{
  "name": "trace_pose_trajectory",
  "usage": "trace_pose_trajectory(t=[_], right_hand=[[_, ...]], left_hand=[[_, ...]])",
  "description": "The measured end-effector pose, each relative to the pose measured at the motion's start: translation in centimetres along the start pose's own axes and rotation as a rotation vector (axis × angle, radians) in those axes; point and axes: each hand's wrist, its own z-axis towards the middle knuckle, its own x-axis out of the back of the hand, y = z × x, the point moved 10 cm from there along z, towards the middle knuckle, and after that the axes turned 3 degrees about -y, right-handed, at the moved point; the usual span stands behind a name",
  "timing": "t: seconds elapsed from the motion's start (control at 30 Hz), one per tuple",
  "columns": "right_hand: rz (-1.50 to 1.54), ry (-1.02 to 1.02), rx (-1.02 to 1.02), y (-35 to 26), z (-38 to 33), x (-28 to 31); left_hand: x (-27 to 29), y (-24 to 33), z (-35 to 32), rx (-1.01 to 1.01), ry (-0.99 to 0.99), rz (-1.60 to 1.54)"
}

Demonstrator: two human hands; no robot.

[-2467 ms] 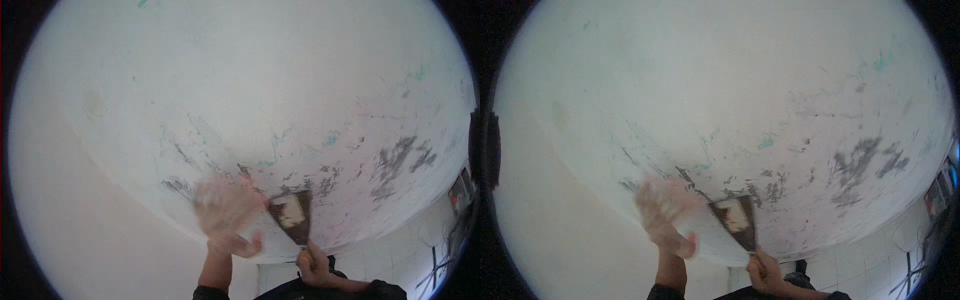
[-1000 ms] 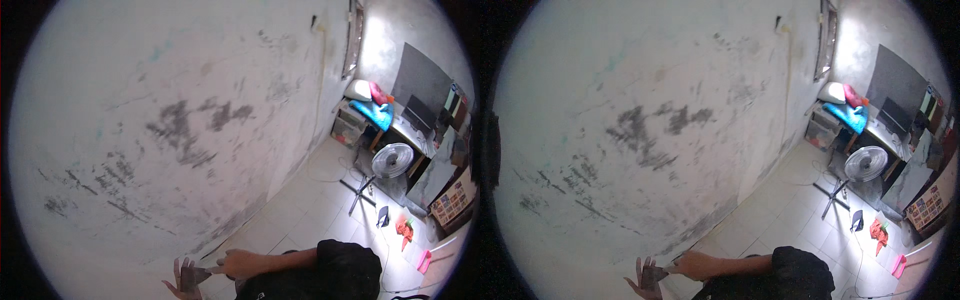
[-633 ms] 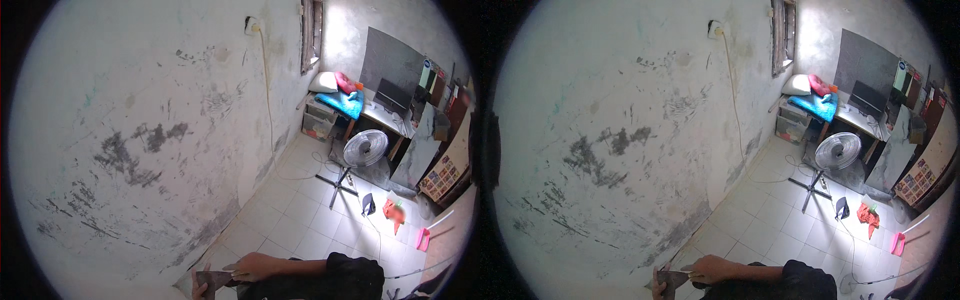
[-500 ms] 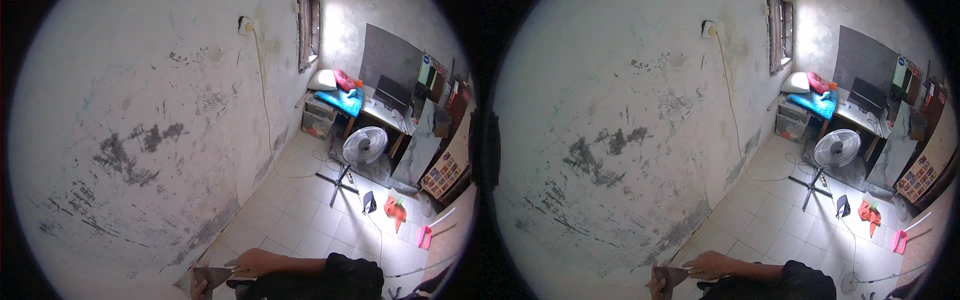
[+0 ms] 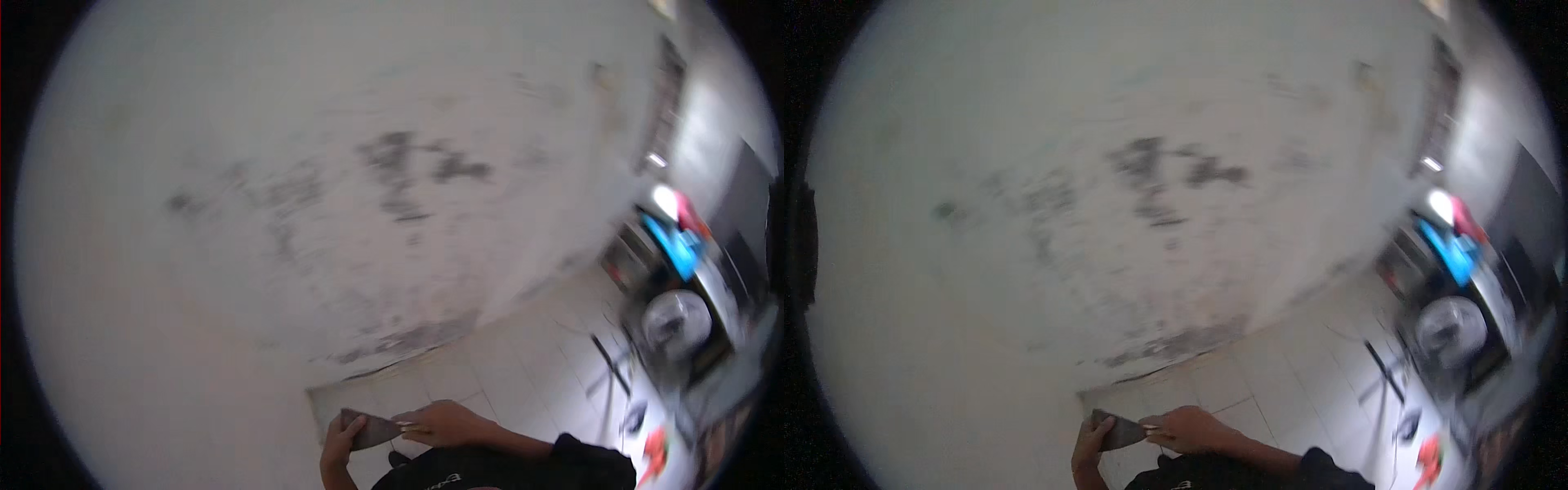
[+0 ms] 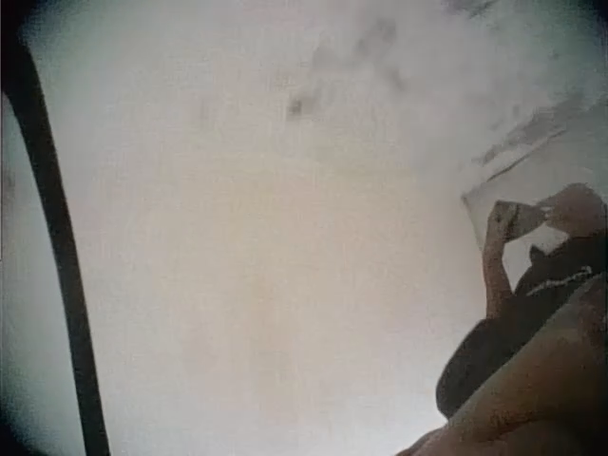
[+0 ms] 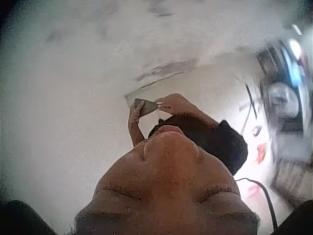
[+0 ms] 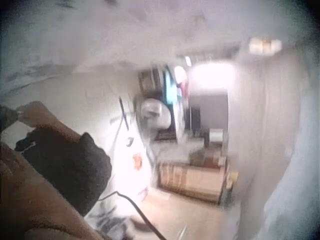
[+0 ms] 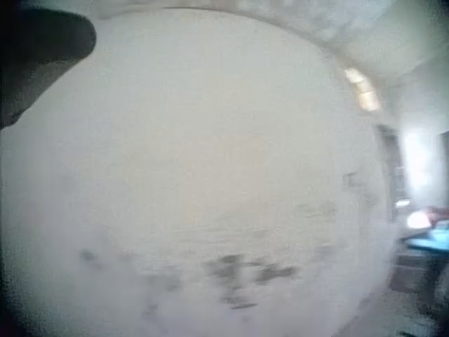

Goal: Scraping old paint or plaster off a wall using a putty knife.

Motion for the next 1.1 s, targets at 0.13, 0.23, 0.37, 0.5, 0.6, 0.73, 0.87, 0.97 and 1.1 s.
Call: trace_pose_trajectory(t=[0.13, 0.23, 0.37, 0.5, 0.6, 0.73, 0.87, 0.97, 1.1], right_hand=[[-0.018, -0.211, 0.096, -5.6, 3.9, -3.1], [0.074, -0.355, -0.013, -6.9, 6.7, -5.1], [-0.011, -0.431, 0.021, -8.7, 9.3, -7.8], [-0.013, -0.553, 0.032, -8.8, 10.6, -9.4], [-0.057, -0.577, 0.070, -8.1, 12.0, -9.2], [0.352, -0.744, -0.046, -6.1, 13.7, -10.2], [0.653, -0.671, -0.099, -3.9, 17.1, -8.6], [0.579, -0.504, -0.118, -1.2, 20.1, -4.1], [0.195, -0.090, 0.098, -1.2, 24.8, 5.2]], left_hand=[[8.6, -3.6, -5.5, 0.218, 0.264, 0.067], [9.0, -2.5, -7.8, 0.026, -0.063, -0.198], [11.7, -2.8, -10.5, 0.013, 0.054, -0.345], [13.3, -2.8, -10.1, 0.047, 0.123, -0.244], [15.1, -0.8, -8.4, -0.130, 0.180, -0.123], [18.7, 3.7, -6.7, -0.447, 0.484, -0.154], [19.7, 11.3, -2.7, -0.446, 0.799, 0.608], [18.4, 14.3, 2.3, -0.604, 0.799, 0.232], [14.4, 17.0, 9.6, -0.587, 0.714, 0.385]])
